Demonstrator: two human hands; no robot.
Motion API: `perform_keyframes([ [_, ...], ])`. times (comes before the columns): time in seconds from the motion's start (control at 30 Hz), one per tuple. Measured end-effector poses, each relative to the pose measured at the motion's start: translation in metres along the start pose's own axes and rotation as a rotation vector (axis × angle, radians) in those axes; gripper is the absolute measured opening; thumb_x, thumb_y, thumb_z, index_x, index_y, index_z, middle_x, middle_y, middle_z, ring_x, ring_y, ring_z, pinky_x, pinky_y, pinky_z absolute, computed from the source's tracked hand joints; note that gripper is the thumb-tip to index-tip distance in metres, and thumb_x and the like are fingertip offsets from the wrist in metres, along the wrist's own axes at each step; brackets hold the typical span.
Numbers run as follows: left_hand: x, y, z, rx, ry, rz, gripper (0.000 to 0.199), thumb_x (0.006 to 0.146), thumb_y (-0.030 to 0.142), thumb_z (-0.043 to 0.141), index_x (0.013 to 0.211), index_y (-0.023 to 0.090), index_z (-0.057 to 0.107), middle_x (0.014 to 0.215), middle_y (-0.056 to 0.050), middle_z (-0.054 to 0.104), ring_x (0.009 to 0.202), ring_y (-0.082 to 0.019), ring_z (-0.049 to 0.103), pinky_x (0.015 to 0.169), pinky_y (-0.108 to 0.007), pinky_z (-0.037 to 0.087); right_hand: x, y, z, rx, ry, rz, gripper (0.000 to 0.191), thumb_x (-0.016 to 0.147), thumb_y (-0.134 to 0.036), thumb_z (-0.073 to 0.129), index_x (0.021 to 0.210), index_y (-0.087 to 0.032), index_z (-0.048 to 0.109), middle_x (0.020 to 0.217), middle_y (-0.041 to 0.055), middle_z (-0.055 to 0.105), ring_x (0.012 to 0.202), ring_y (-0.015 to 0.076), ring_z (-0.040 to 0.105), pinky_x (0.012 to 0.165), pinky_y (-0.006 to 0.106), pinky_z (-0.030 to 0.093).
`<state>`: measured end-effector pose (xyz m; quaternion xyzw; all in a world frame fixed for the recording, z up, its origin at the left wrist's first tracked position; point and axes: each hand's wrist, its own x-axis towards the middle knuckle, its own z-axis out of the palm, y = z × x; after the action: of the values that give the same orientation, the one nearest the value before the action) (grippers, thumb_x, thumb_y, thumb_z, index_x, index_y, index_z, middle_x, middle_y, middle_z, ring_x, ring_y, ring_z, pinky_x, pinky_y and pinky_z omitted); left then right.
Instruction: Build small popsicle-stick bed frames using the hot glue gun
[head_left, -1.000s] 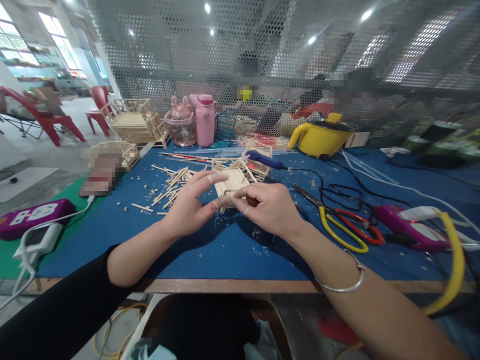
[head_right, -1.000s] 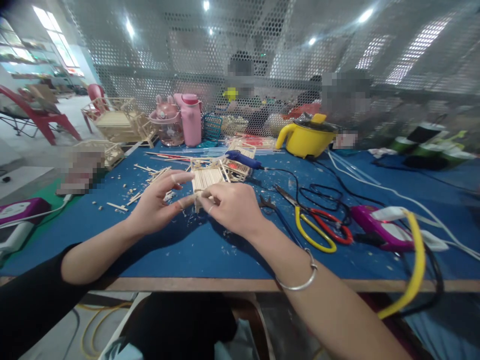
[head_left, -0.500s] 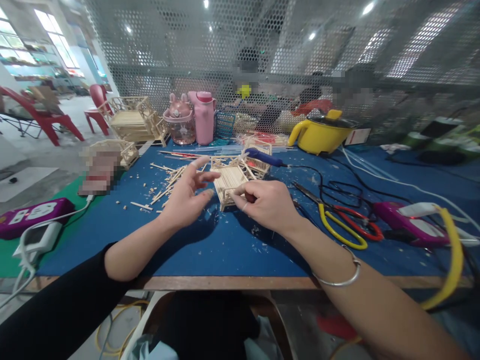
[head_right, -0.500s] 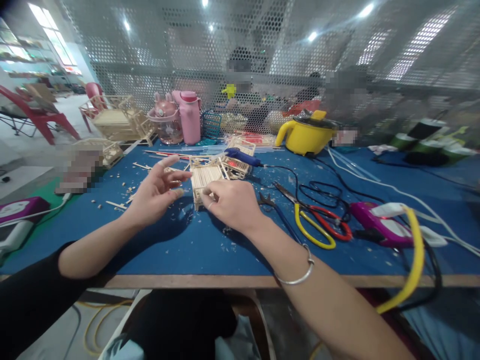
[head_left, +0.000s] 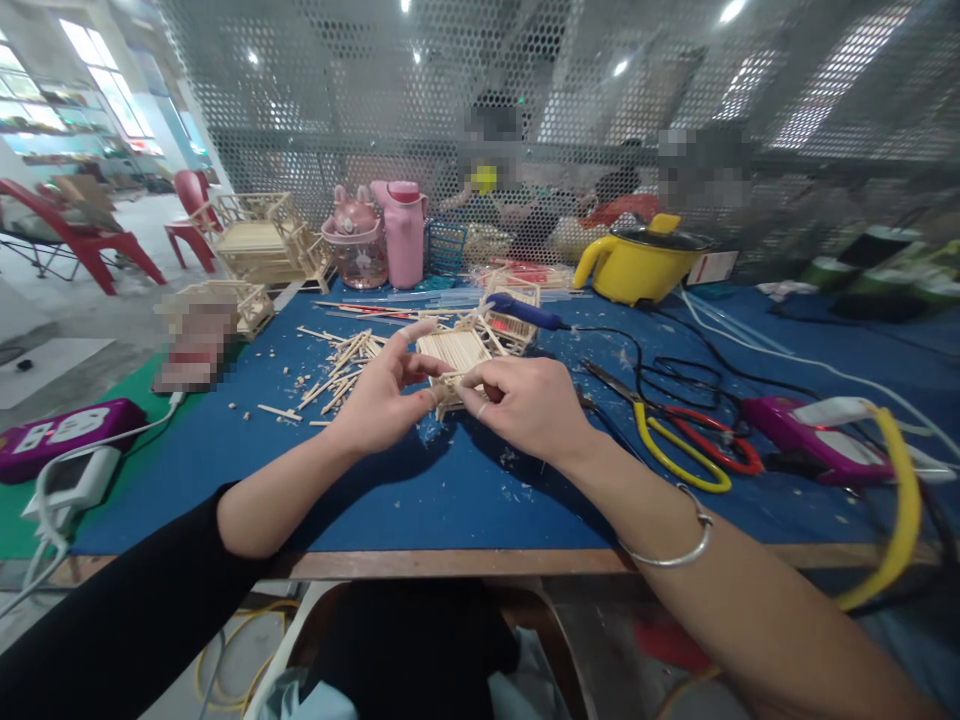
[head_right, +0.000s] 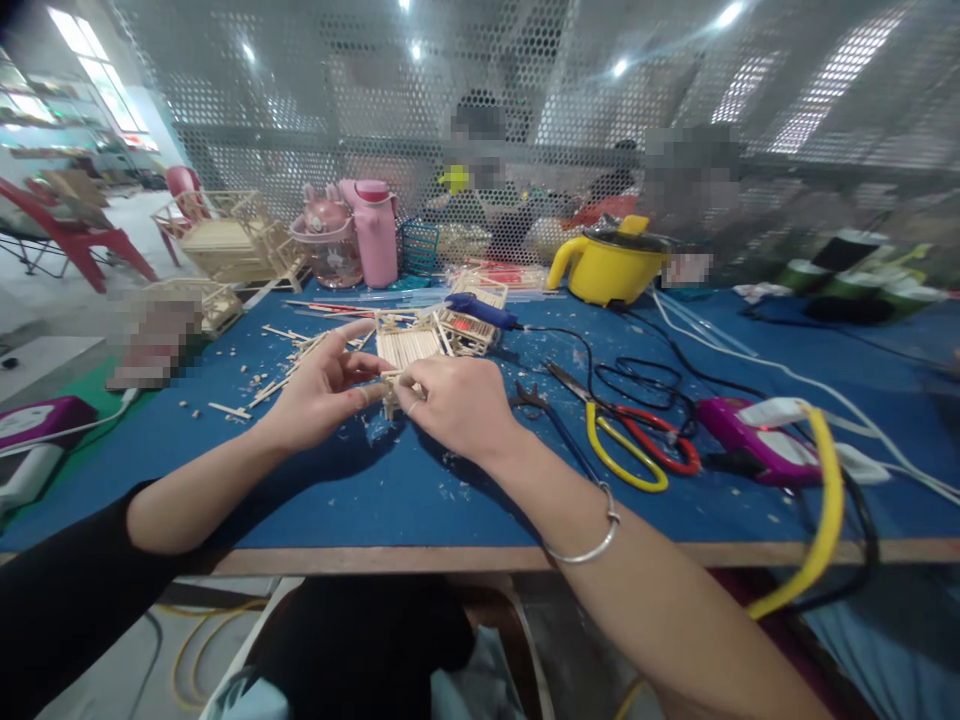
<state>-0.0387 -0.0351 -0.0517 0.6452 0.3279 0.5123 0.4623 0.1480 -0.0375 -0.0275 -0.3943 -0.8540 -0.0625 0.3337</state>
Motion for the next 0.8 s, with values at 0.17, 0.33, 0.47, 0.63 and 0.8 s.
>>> perform_keyframes([
  [0.17,0.001,0.003,0.004,-0.060,0.029,-0.038,0.068,0.073,0.022,0.073,0.130,0.018,0.036,0.084,-0.001,0.066,0.078,-0.012,0.062,0.074,-0.027,0.047,-0.001,0.001,0.002,-0.004,-0.019,-0.004,0.021,0.085,-0.031,0.059,0.075,-0.019,0.074,0.059,-0.0004,0.064,0.054,0.0099,0.051,0.055,0.024,0.029],
  [0.33,0.001,0.004,0.006,-0.063,0.063,-0.056,0.065,0.071,0.023,0.074,0.125,0.018,0.039,0.079,0.001,0.066,0.070,-0.011,0.061,0.065,-0.025,0.045,0.000,0.001,-0.002,0.062,-0.038,-0.008,0.020,0.084,-0.032,0.062,0.080,-0.019,0.076,0.060,-0.0002,0.066,0.054,0.0095,0.052,0.055,0.024,0.031],
  [0.47,0.000,0.004,0.006,-0.048,0.068,-0.058,0.063,0.071,0.022,0.074,0.125,0.019,0.039,0.080,0.002,0.066,0.071,-0.011,0.061,0.066,-0.025,0.046,0.001,0.008,-0.017,0.154,0.010,0.017,0.020,0.081,-0.031,0.061,0.074,-0.018,0.074,0.056,-0.0011,0.062,0.050,0.0089,0.049,0.054,0.024,0.034],
  [0.63,0.000,0.005,0.007,-0.039,0.077,-0.070,0.064,0.070,0.022,0.074,0.125,0.020,0.039,0.080,0.002,0.067,0.072,-0.012,0.062,0.068,-0.026,0.047,0.000,0.015,-0.026,0.163,0.086,0.018,0.021,0.080,-0.025,0.057,0.066,-0.016,0.070,0.058,0.0001,0.064,0.050,0.0089,0.050,0.053,0.023,0.036],
  [0.8,-0.001,0.005,0.006,-0.030,0.064,-0.064,0.062,0.073,0.023,0.072,0.125,0.020,0.039,0.081,0.001,0.066,0.072,-0.011,0.061,0.066,-0.025,0.045,-0.001,0.007,-0.015,0.100,0.007,-0.015,0.022,0.081,-0.033,0.060,0.078,-0.018,0.076,0.054,-0.0003,0.064,0.050,0.0097,0.052,0.053,0.024,0.035],
])
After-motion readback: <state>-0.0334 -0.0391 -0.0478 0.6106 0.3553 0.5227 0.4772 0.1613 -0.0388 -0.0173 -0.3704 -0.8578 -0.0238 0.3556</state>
